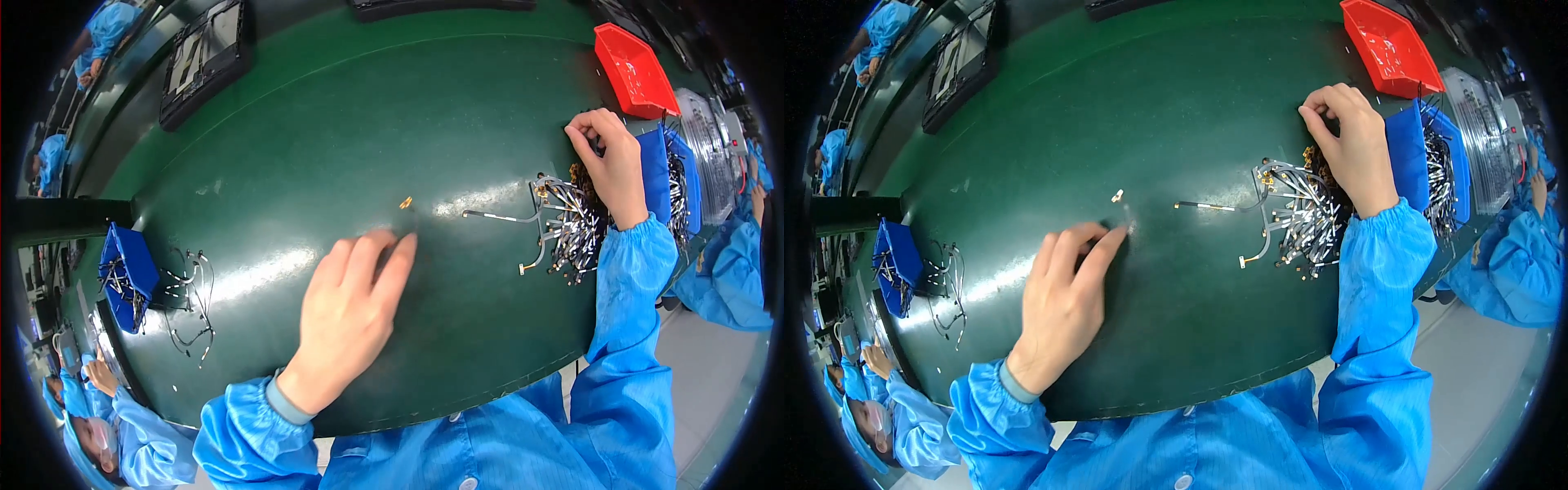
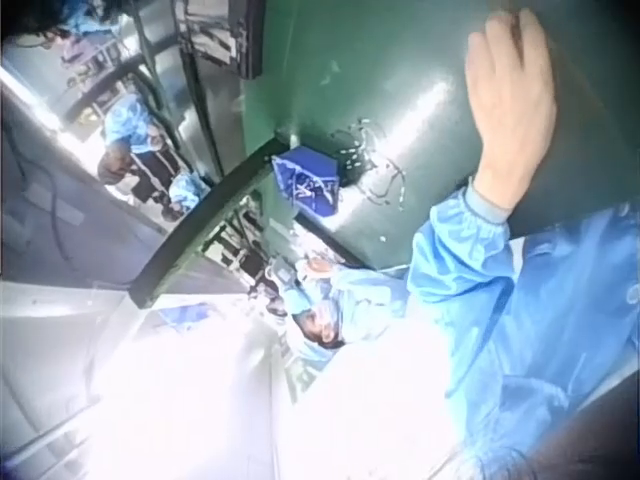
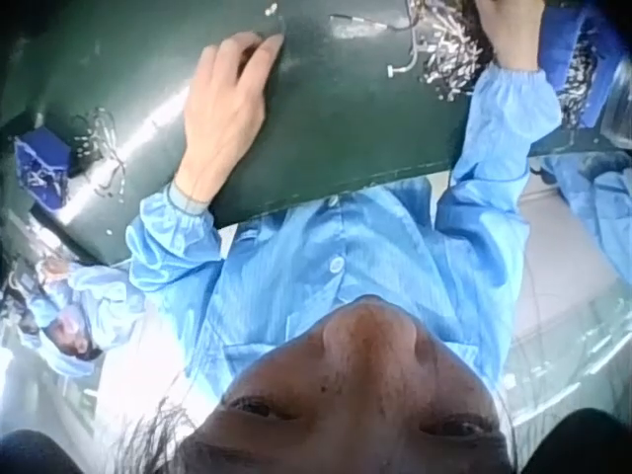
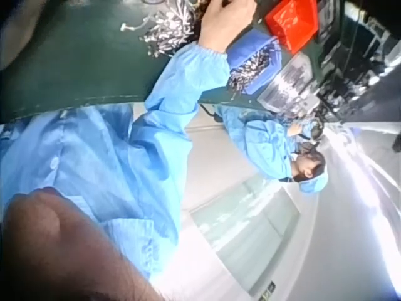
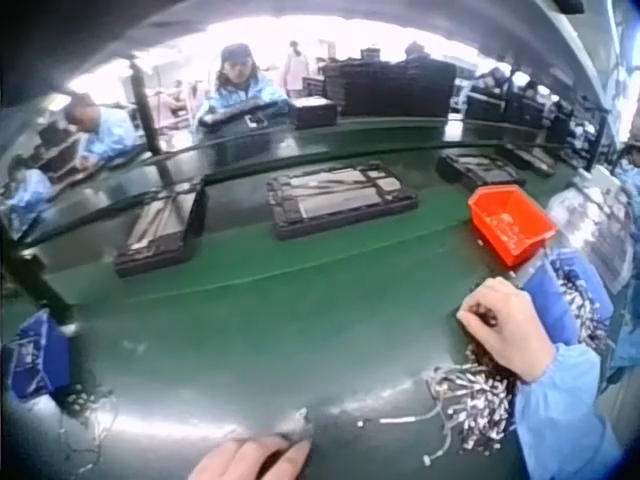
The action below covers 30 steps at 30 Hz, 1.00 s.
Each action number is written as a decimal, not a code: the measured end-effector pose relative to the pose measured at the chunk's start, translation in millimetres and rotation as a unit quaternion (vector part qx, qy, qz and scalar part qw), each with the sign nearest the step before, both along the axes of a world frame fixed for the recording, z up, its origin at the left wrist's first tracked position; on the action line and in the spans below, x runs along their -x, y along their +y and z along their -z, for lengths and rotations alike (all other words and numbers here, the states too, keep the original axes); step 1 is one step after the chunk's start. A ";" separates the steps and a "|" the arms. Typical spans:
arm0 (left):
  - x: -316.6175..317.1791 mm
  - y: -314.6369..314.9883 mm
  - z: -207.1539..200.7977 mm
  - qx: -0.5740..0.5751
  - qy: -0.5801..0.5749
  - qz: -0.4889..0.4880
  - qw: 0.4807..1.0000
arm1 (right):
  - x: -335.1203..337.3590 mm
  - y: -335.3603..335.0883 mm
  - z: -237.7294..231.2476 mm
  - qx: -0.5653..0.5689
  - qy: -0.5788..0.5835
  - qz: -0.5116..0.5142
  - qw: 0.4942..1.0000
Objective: The person assembles internal ribbon cables and small electronic components into tablet computer frames by hand, taking components from a component tray and inserting them into the frames.
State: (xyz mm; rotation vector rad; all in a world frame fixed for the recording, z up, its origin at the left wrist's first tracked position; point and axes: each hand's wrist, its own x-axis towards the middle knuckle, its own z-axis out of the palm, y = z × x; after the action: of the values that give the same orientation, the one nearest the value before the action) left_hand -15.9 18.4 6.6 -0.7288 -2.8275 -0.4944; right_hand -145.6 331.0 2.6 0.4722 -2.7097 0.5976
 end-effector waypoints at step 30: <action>-24.0 -10.7 0.8 0.044 0.029 -0.080 0.995 | -46.5 -141.8 -19.7 -0.068 -0.002 -0.370 0.927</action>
State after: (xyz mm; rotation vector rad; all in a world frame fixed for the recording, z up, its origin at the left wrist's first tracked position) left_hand 8.1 7.7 5.9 -0.5168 -2.8369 -0.3181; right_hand -99.1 189.2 22.3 1.5594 -2.5234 0.5765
